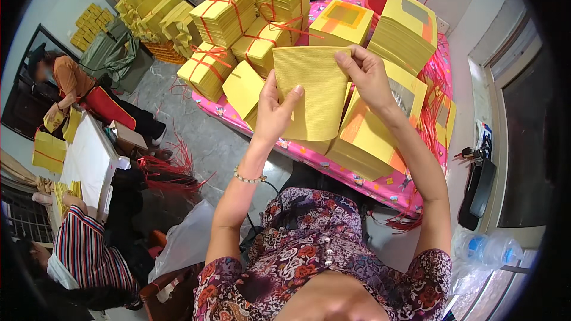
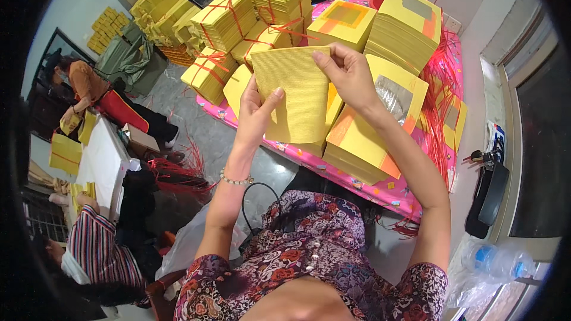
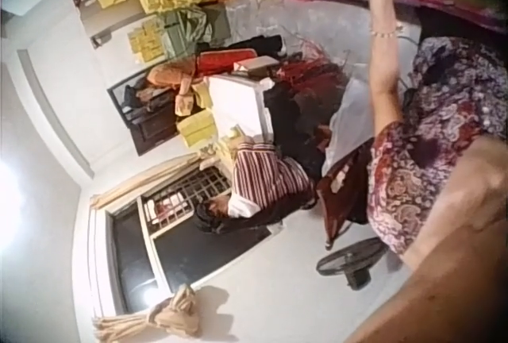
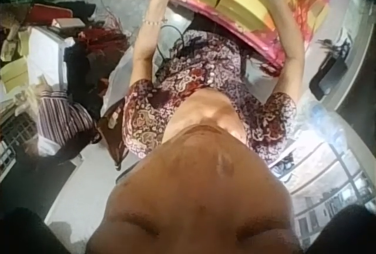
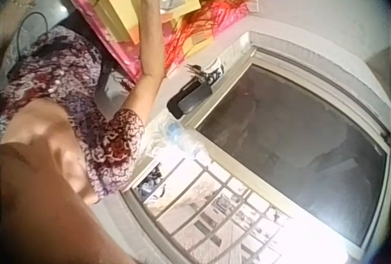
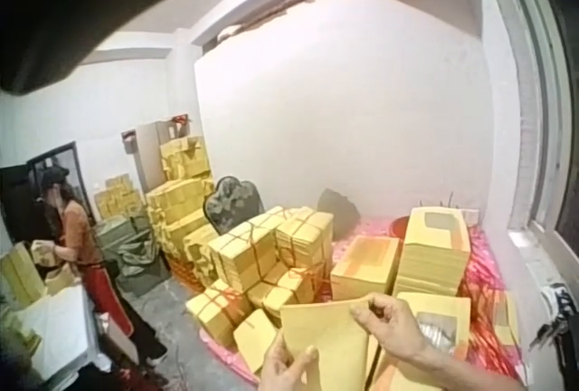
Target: Folding and stacking sheets of yellow joss paper with foil centers.
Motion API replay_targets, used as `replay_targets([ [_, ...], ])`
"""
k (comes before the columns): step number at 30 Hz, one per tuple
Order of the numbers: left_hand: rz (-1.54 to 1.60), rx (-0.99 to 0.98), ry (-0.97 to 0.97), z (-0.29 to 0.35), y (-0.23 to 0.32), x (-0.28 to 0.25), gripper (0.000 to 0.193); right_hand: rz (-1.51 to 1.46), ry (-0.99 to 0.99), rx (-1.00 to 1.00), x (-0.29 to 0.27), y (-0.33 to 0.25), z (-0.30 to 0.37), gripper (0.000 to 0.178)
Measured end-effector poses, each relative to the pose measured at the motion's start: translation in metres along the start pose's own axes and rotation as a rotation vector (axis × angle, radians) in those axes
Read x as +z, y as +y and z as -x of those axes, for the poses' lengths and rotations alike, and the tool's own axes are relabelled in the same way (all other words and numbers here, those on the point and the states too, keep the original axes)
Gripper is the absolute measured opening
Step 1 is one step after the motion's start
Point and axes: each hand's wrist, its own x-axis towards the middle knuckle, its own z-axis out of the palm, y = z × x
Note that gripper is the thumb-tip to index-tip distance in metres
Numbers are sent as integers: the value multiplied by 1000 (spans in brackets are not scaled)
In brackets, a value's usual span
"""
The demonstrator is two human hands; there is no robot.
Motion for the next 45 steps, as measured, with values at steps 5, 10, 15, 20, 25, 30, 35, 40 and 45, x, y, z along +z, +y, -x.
replay_targets([
  [5,14,-58,49,-5,1,-10,35,22,-36,132,17,-9,2,28],
  [10,36,-147,48,-19,1,-16,39,124,-200,229,11,3,1,35],
  [15,95,-178,31,-27,-6,-25,39,195,-200,298,15,4,-2,36],
  [20,112,-285,0,-32,-12,-30,39,147,-266,346,12,14,-2,37],
  [25,139,-345,36,-34,-13,-36,38,258,-307,429,19,-1,1,41],
  [30,109,-326,50,-37,-14,-36,37,215,-348,409,15,6,2,41],
  [35,111,-231,105,-36,-11,-40,36,188,-378,413,16,16,6,37],
  [40,120,-144,185,-29,-13,-38,35,164,-355,383,19,22,8,28],
  [45,81,-125,263,-31,-20,-50,32,212,-339,345,17,22,5,32],
])
